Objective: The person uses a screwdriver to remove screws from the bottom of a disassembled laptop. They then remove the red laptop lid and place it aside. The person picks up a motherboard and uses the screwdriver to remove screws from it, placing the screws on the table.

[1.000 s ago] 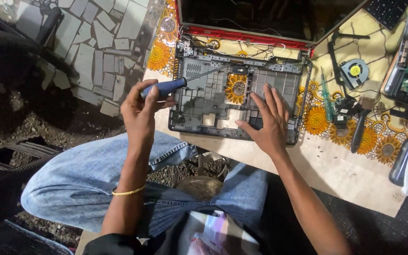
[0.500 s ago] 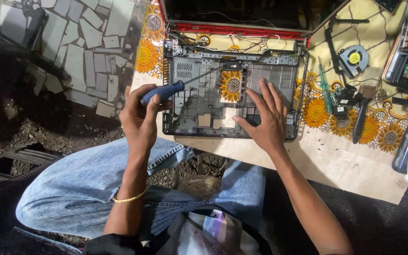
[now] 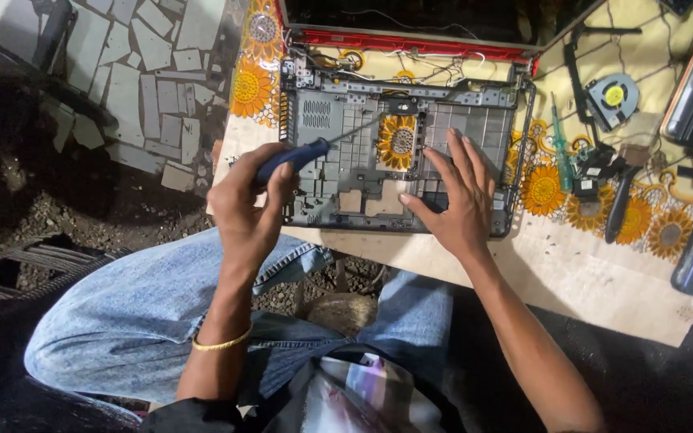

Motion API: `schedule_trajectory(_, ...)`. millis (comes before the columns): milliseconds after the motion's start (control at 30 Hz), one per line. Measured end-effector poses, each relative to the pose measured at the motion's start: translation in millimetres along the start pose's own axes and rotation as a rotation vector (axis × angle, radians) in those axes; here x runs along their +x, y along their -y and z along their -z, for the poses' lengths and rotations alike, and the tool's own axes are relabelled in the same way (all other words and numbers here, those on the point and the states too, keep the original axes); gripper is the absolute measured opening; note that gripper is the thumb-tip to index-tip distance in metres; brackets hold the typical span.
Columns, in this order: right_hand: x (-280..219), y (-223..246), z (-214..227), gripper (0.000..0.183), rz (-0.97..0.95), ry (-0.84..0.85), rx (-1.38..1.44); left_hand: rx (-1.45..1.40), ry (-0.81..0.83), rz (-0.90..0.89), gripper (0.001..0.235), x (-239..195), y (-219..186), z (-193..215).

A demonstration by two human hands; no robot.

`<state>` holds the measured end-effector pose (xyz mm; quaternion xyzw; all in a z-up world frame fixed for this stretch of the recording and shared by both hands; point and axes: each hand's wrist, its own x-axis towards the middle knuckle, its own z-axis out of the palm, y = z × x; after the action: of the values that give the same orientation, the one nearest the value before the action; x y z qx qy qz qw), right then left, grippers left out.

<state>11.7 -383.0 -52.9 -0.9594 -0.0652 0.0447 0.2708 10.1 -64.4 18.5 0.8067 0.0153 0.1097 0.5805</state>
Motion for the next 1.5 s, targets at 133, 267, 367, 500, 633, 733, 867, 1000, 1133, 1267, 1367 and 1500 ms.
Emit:
schedule_trajectory(133, 0.5, -3.7, -1.9, 0.076, 0.014, -0.009, -0.013, 0.188, 0.039, -0.099, 0.027, 14.5, -26.5, 8.1)
schedule_trajectory(267, -0.1, 0.7, 1.5, 0.080, 0.019, -0.015, -0.025, 0.274, 0.145, -0.215, 0.022, 40.3, -59.6, 4.7)
schedule_trajectory(367, -0.7, -5.5, -2.6, 0.075, 0.075, -0.054, -0.023, 0.394, 0.275, -0.273, 0.017, 62.4, -82.9, 2.4)
schedule_trajectory(500, 0.0, 0.7, 3.5, 0.082, 0.070, -0.030, -0.032, 0.356, 0.331, -0.305, 0.011, 88.0, -55.2, 19.7)
schedule_trajectory(633, 1.4, -8.2, -4.7, 0.077, 0.008, -0.019, -0.001, 0.050, 0.201, -0.007, 0.022, 59.0, -1.8, 30.3)
schedule_trajectory(733, -2.8, -8.2, -5.0, 0.075, 0.027, -0.004, -0.003, -0.169, 0.086, 0.233, 0.027, 29.6, 30.2, 26.0)
schedule_trajectory(867, -0.3, -6.5, -3.2, 0.076, 0.022, -0.014, 0.014, -0.280, -0.031, 0.327, 0.031, 15.9, 23.2, 17.9)
schedule_trajectory(1000, -0.8, -3.5, -2.0, 0.076, 0.004, -0.003, 0.011, -0.304, -0.082, 0.407, 0.033, -0.3, 19.5, 13.0)
schedule_trajectory(1133, -1.5, -4.8, -3.5, 0.077, 0.004, -0.011, -0.006, -0.345, -0.078, 0.395, 0.035, -12.3, 11.8, 6.1)
schedule_trajectory(1267, -0.6, -7.7, -5.4, 0.078, 0.007, -0.013, 0.000, -0.142, 0.068, 0.407, 0.036, -30.8, 12.0, -11.4)
schedule_trajectory(1367, -2.1, -4.7, -3.8, 0.077, 0.008, -0.013, 0.006, -0.070, 0.108, 0.408, 0.034, -44.8, 5.0, -27.1)
schedule_trajectory(1500, -3.1, -4.9, -3.2, 0.079, 0.008, -0.020, 0.019, 0.148, 0.172, 0.305, 0.040, -58.0, 18.2, -36.8)
